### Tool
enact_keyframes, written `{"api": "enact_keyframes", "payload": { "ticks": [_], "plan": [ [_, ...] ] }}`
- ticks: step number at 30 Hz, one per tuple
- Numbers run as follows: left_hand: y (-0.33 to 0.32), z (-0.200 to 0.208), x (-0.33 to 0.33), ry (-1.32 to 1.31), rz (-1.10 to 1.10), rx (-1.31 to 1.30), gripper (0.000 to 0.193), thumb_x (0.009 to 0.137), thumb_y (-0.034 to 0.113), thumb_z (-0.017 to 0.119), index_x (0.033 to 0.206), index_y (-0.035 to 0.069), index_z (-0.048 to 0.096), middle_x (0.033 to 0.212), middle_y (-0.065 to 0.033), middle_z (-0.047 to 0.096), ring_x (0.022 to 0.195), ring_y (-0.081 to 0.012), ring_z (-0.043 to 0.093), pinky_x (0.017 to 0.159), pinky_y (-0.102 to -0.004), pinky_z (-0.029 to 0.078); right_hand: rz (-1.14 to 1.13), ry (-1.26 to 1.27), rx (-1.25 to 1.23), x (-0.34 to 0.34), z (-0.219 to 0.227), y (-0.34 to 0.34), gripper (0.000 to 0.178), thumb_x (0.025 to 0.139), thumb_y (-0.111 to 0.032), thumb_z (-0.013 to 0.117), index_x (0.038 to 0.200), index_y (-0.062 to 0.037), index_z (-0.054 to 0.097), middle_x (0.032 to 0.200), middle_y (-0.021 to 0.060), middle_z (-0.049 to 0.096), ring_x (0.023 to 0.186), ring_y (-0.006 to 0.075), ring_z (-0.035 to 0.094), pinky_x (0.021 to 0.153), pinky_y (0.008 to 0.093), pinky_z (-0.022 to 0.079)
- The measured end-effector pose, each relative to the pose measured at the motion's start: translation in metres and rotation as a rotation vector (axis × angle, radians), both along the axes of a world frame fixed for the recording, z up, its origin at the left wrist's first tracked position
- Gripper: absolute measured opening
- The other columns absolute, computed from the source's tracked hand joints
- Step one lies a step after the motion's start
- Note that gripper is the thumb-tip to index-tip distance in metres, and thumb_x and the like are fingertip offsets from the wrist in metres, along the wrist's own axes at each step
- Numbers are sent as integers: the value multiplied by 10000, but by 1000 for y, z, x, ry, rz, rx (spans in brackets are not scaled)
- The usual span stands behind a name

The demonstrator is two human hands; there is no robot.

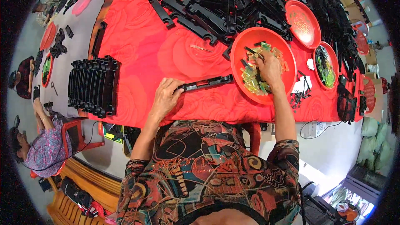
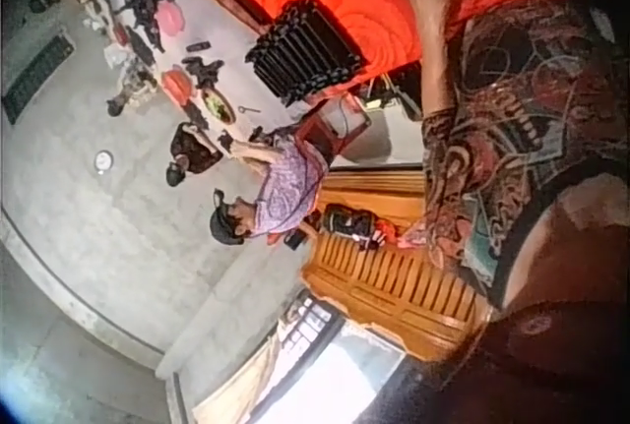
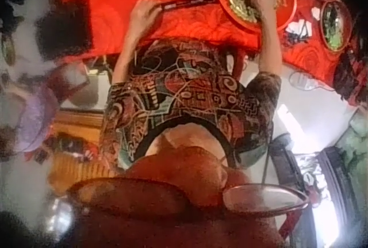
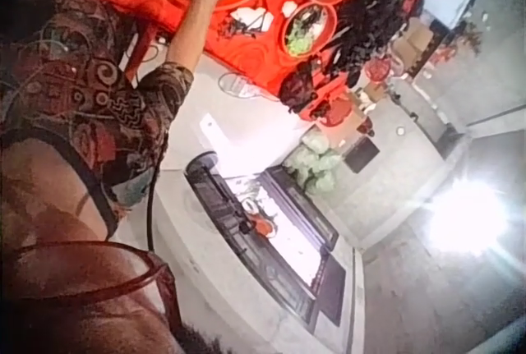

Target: The person assembles small green components onto a black plastic housing frame by hand, taking the components from a red plastic tray.

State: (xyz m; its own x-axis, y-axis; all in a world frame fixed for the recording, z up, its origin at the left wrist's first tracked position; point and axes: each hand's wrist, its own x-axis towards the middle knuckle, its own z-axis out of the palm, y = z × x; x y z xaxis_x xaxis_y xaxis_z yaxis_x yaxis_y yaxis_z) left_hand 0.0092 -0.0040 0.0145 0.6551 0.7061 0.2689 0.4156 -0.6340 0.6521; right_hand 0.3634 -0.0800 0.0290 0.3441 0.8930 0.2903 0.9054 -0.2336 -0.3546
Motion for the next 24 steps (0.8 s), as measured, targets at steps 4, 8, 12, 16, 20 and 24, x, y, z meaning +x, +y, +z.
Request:
{"api": "enact_keyframes", "payload": {
  "ticks": [4,8,12,16,20,24],
  "plan": [
    [-1,-5,-1,-12,8,24,197,720,17,639,915,7,608,857,-113,592,848,-288,542,743,-375,433,17,90,13,-15,17,-1,176,780,-183,574,875,-36,579,846,197,596,796,383,589,667,466,461],
    [-3,-2,-3,5,26,7,230,728,68,653,945,7,606,881,-114,598,862,-293,541,758,-373,432,172,72,-162,-29,11,0,181,773,-173,604,924,-73,613,861,192,606,789,375,601,678,455,473],
    [-6,4,-1,-15,16,-24,348,718,167,689,1009,4,590,924,-132,597,882,-307,536,785,-383,426,225,-81,-358,-29,8,-1,169,779,-161,580,920,-69,587,842,202,588,773,384,596,667,470,474],
    [-11,-3,-4,-51,34,36,423,699,195,709,1054,9,574,994,-138,586,940,-314,519,826,-398,417,218,-59,-232,-33,12,-4,150,775,-141,578,890,-44,574,820,194,585,760,381,589,655,461,474],
    [-11,-6,-4,-50,26,36,390,683,152,701,1029,17,582,973,-125,587,932,-306,518,814,-393,412,107,69,-69,-40,32,-11,149,795,-139,579,895,-32,551,828,193,608,751,367,604,628,448,466],
    [-8,-14,-6,-42,7,60,318,684,121,686,972,22,591,919,-112,584,889,-294,516,770,-386,405,95,454,133,-80,54,-21,113,762,-74,628,815,-14,549,694,126,572,610,219,564,577,342,444]
  ]
}}
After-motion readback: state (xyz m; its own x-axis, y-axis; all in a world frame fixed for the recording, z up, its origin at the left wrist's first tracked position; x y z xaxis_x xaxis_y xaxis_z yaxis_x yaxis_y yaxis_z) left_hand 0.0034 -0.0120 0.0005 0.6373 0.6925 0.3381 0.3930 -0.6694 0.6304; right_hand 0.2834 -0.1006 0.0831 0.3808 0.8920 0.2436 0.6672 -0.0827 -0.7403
